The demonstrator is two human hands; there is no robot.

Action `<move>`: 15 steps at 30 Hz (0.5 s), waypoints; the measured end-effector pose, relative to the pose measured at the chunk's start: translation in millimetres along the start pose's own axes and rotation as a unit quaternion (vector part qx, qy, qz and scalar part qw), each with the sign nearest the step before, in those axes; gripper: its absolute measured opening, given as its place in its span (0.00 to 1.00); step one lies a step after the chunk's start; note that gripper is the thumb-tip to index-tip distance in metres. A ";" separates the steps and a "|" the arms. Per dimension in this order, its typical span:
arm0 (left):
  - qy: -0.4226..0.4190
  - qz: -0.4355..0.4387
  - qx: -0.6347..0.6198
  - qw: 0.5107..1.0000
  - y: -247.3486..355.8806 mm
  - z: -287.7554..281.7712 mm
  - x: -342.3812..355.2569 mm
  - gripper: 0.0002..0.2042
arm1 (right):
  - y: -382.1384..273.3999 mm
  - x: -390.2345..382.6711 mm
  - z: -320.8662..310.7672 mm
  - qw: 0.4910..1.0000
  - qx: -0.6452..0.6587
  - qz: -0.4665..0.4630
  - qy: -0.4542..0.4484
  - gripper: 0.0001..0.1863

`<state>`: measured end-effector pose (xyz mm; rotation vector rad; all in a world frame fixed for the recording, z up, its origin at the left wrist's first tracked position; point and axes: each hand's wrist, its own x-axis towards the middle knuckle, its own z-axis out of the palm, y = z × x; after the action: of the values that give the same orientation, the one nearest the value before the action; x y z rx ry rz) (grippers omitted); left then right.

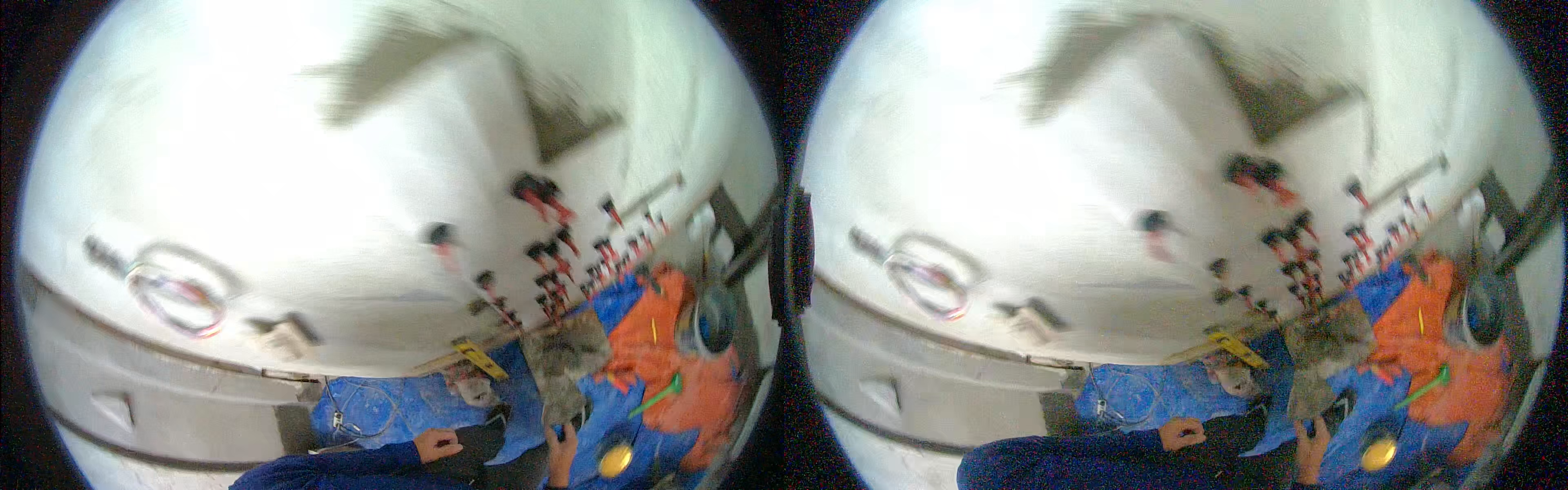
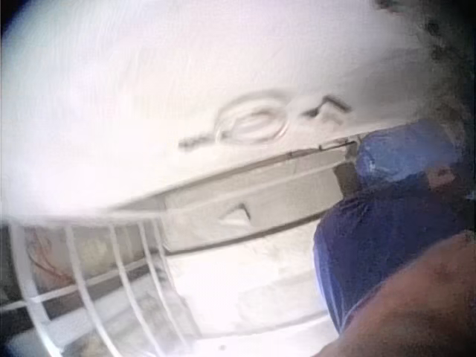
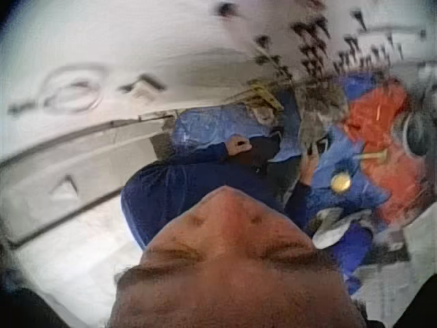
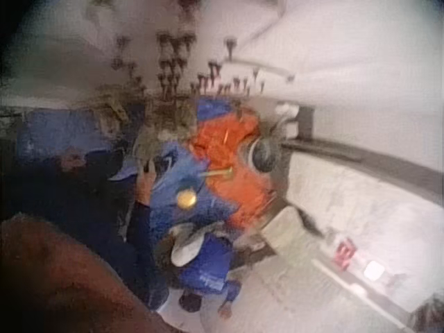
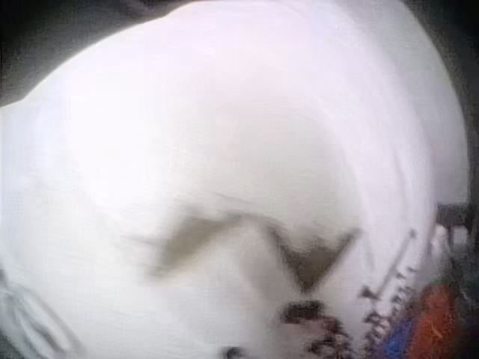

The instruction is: The person installs a white ceramic tile on a wall using red tile leveling clips. They apply mortar with a trowel, position the tile, tap it with a green rubber mallet, and use a spirit level to check alignment. The person continues to apply mortar and adjust the tile throughout the clip.

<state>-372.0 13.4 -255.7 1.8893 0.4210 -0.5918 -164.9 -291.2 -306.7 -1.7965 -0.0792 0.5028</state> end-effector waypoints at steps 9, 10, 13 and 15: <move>0.594 0.276 0.163 0.738 69.3 -157.7 -119.5 0.03 | -222.5 -20.9 26.4 0.979 0.000 -0.193 -0.065 0.20; 0.683 0.260 0.249 0.635 67.6 -186.7 -136.0 0.02 | -241.1 -18.3 23.5 0.961 -0.039 -0.266 -0.065 0.17; 0.876 0.052 0.307 0.369 80.6 -274.9 -203.4 0.05 | -290.8 -18.1 12.5 0.948 -0.079 -0.297 -0.077 0.15; 0.885 0.155 0.264 0.350 104.1 -319.5 -243.5 0.08 | -318.8 -19.5 15.0 0.935 -0.126 -0.326 -0.054 0.14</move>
<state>-448.4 266.4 64.2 2.2953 1.1852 2.2472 -122.8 -191.3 -5.9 -1.8529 -0.8204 0.1088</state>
